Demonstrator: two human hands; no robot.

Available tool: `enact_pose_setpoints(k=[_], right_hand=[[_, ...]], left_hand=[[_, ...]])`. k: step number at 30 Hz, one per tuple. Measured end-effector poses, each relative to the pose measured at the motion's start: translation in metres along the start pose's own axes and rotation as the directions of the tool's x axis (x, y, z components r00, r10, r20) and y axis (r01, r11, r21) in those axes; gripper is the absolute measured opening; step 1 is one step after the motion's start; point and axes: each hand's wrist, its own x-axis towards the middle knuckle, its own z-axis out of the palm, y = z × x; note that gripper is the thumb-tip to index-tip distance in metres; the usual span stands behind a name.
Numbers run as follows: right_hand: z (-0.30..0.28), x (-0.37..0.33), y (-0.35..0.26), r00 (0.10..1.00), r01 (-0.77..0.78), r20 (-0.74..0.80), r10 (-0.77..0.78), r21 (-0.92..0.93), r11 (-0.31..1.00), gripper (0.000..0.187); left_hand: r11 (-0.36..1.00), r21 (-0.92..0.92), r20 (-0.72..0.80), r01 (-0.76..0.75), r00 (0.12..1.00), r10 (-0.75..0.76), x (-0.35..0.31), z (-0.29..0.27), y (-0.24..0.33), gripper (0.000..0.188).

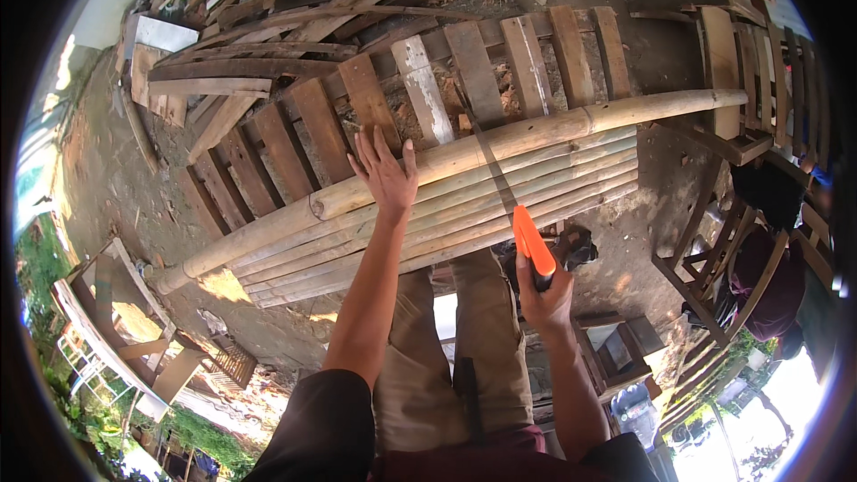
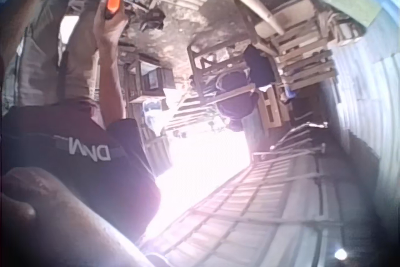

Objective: The person uses a hand saw to cut a long bamboo pole resting on a wooden pallet. They hold the pole with one hand and saw with the other, eventually separating a segment of the bamboo.

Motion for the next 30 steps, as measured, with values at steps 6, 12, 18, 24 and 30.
enact_pose_setpoints(k=[6,12,18,24,30], right_hand=[[-0.014,-0.030,-0.021,0.998,0.020,-0.052,-0.024,-0.080,0.997,0.021],[-0.025,-0.020,-0.064,0.990,-0.093,0.089,0.107,-0.154,0.984,0.019],[0.046,0.098,-0.029,0.981,-0.136,0.107,0.165,-0.239,0.962,0.018],[0.088,0.092,0.019,1.000,-0.013,0.021,0.014,-0.072,0.997,0.021],[0.090,0.071,0.079,0.995,0.063,0.075,-0.067,0.054,0.997,0.021]], left_hand=[[0.916,-0.081,-0.078,0.393,0.914,-0.399,0.026,0.009,0.017,0.069],[0.912,0.057,-0.024,0.406,0.914,-0.405,0.028,0.010,0.018,0.068],[0.914,0.075,0.036,0.398,0.915,-0.401,0.019,0.008,0.014,0.068],[0.904,0.047,0.042,0.426,0.903,-0.428,0.029,0.007,0.022,0.068],[0.918,0.034,-0.029,0.396,0.918,-0.395,0.029,0.011,0.021,0.064]])
